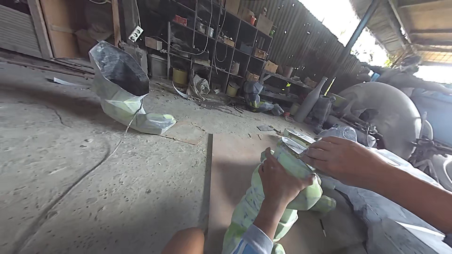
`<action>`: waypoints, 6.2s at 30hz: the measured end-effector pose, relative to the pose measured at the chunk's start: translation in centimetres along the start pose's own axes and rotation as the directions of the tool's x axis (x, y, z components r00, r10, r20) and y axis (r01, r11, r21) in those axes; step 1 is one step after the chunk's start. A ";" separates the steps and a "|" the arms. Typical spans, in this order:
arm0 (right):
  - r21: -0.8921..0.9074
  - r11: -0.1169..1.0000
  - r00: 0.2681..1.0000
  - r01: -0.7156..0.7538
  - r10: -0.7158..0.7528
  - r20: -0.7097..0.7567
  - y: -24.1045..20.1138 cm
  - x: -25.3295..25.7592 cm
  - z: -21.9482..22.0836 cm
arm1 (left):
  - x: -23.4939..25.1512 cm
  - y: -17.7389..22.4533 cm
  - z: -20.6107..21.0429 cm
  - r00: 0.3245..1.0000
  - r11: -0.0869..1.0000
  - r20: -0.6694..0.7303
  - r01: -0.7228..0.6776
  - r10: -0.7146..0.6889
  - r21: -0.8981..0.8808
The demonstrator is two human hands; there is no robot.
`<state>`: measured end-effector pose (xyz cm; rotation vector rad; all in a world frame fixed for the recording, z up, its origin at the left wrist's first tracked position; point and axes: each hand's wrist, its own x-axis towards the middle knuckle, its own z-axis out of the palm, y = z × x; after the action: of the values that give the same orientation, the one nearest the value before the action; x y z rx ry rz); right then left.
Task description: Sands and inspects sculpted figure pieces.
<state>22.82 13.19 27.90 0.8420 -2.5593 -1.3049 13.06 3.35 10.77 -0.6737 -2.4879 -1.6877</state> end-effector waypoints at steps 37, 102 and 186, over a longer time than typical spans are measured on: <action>0.148 0.987 0.992 -0.061 0.076 -0.100 -0.7 1.5 0.5 | -0.5 0.1 0.3 1.000 1.000 -0.010 -0.013 0.013 0.013; 0.058 0.998 0.995 -0.029 0.034 -0.090 -0.2 1.2 0.5 | 1.5 -1.9 -2.0 0.997 0.998 -0.067 0.039 -0.042 -0.053; 0.079 0.986 0.986 -0.150 0.143 0.084 -2.5 0.7 -0.2 | 1.7 -0.6 -0.7 0.999 0.999 0.023 0.032 -0.032 0.014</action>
<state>23.37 11.51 26.02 0.6134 -2.6963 -1.2162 11.16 3.09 11.04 -0.6595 -2.5373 -1.6810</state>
